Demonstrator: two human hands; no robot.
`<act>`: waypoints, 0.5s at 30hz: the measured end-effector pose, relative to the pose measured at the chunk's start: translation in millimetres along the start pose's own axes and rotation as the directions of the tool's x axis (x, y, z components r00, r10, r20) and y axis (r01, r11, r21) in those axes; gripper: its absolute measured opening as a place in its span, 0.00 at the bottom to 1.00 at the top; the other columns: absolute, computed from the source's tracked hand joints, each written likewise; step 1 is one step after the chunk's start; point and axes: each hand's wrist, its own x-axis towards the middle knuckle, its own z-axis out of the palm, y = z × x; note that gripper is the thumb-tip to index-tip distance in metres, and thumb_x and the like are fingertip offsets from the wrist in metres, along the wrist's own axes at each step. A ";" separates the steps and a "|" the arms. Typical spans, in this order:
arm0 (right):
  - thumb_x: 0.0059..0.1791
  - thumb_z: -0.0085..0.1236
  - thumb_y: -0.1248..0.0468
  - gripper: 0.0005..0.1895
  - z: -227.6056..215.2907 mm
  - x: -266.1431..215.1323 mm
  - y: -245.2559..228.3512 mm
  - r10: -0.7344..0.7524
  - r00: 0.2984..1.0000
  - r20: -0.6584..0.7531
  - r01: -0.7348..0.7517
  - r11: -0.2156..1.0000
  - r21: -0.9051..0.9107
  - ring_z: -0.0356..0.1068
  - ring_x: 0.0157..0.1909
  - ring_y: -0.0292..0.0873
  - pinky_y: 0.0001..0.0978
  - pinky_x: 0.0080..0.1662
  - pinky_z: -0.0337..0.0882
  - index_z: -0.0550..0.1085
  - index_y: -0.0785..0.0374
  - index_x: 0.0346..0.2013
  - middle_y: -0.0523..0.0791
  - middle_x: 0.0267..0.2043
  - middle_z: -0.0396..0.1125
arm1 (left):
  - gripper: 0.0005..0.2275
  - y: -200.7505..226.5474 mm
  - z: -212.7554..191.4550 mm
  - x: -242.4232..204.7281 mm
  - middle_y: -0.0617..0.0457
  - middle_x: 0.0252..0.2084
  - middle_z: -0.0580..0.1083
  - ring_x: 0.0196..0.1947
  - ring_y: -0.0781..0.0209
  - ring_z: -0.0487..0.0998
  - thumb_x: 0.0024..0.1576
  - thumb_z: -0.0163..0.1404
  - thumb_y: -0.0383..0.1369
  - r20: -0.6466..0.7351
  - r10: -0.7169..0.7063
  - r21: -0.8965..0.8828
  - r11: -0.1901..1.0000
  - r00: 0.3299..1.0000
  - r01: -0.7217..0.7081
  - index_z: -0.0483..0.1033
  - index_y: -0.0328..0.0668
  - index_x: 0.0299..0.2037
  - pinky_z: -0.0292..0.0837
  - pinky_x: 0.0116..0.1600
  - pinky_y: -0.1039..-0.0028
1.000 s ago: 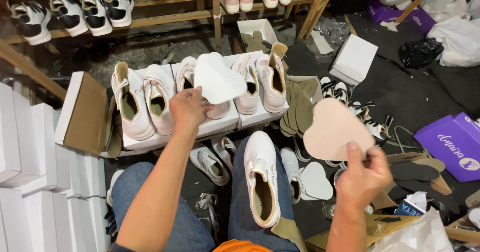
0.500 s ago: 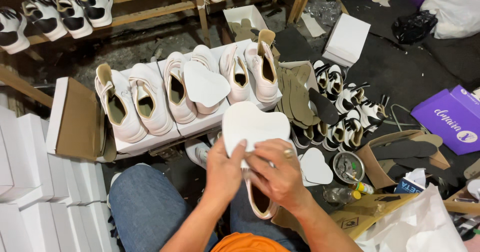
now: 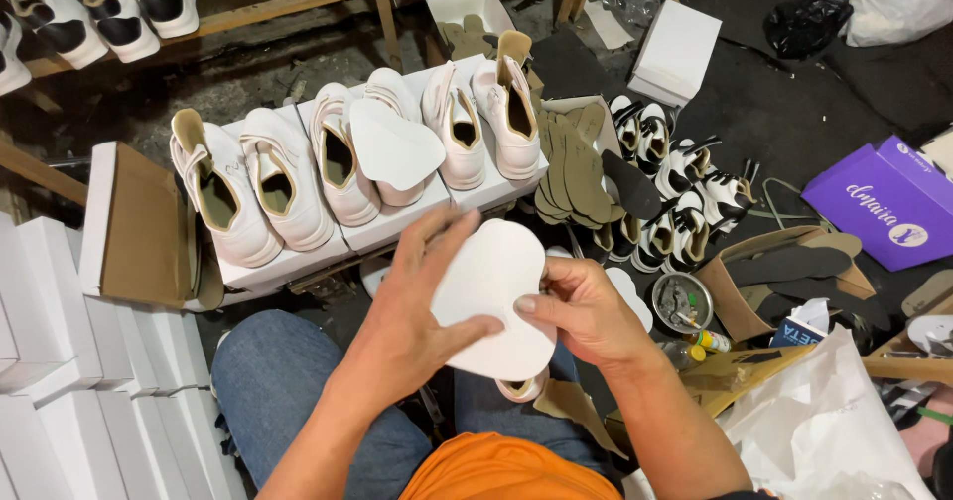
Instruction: The person sits on the floor and cleans a white shoe using a small brush. They scrub the upper surface, the sole, and the interior of the shoe. The person also handles a white insole, placing it inside the shoe before continuing to clean the exterior.
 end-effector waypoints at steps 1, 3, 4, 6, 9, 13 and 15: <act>0.44 0.65 0.70 0.13 1.5 -0.1 1.6 -0.013 0.999 -0.040 0.015 0.999 0.043 0.73 0.40 0.39 0.31 0.44 0.74 0.79 0.71 0.43 0.46 0.40 0.76 | 0.42 -7.0 2.7 -2.1 0.45 0.68 0.61 0.70 0.48 0.63 0.46 0.66 0.41 -0.022 0.185 0.298 0.939 0.983 -0.170 0.56 0.48 0.71 0.56 0.67 0.58; 0.44 0.66 0.72 0.13 3.8 -1.0 4.2 -0.025 0.996 -0.084 0.032 0.996 0.086 0.73 0.41 0.39 0.31 0.45 0.73 0.79 0.70 0.42 0.46 0.40 0.76 | 0.46 -14.1 7.9 -5.7 0.46 0.74 0.56 0.73 0.44 0.59 0.44 0.70 0.50 0.021 0.361 0.567 0.764 0.932 -0.308 0.56 0.50 0.70 0.56 0.66 0.51; 0.43 0.66 0.71 0.13 4.1 -2.8 5.2 -0.017 0.994 -0.107 0.030 0.993 0.116 0.73 0.39 0.38 0.30 0.42 0.73 0.79 0.70 0.42 0.46 0.38 0.76 | 0.51 -14.2 11.5 -8.0 0.47 0.75 0.56 0.74 0.45 0.58 0.39 0.67 0.60 0.055 0.352 0.687 0.666 0.934 -0.291 0.56 0.48 0.71 0.54 0.68 0.49; 0.43 0.66 0.71 0.14 4.8 -5.6 7.4 -0.007 0.991 -0.130 0.026 0.989 0.145 0.72 0.36 0.37 0.30 0.40 0.73 0.79 0.70 0.42 0.46 0.37 0.75 | 0.58 -14.5 17.6 -10.3 0.48 0.75 0.56 0.74 0.46 0.56 0.34 0.63 0.71 0.088 0.337 0.789 0.551 0.937 -0.272 0.55 0.45 0.71 0.51 0.69 0.47; 0.41 0.68 0.71 0.13 7.8 -7.6 13.2 0.033 0.992 -0.124 -0.012 0.985 0.170 0.71 0.34 0.38 0.30 0.36 0.72 0.80 0.69 0.40 0.46 0.34 0.75 | 0.62 -12.7 24.3 -11.5 0.44 0.76 0.54 0.74 0.47 0.57 0.28 0.69 0.65 0.100 0.322 0.735 0.614 0.941 -0.288 0.53 0.41 0.72 0.50 0.70 0.47; 0.39 0.71 0.71 0.19 11.2 -7.3 23.3 0.051 0.990 -0.131 -0.018 0.970 0.244 0.72 0.34 0.37 0.29 0.36 0.72 0.78 0.68 0.44 0.46 0.35 0.75 | 0.64 -9.4 32.7 -11.3 0.34 0.74 0.53 0.72 0.39 0.58 0.27 0.75 0.55 0.119 0.299 0.543 0.779 0.947 -0.315 0.48 0.32 0.71 0.58 0.69 0.53; 0.39 0.71 0.71 0.17 13.5 -7.3 24.9 0.064 0.988 -0.142 -0.028 0.970 0.241 0.71 0.31 0.35 0.25 0.32 0.70 0.78 0.68 0.41 0.44 0.32 0.74 | 0.59 -12.3 35.6 -12.7 0.34 0.73 0.56 0.72 0.39 0.61 0.31 0.72 0.51 0.086 0.339 0.502 0.797 0.937 -0.334 0.49 0.31 0.71 0.61 0.68 0.56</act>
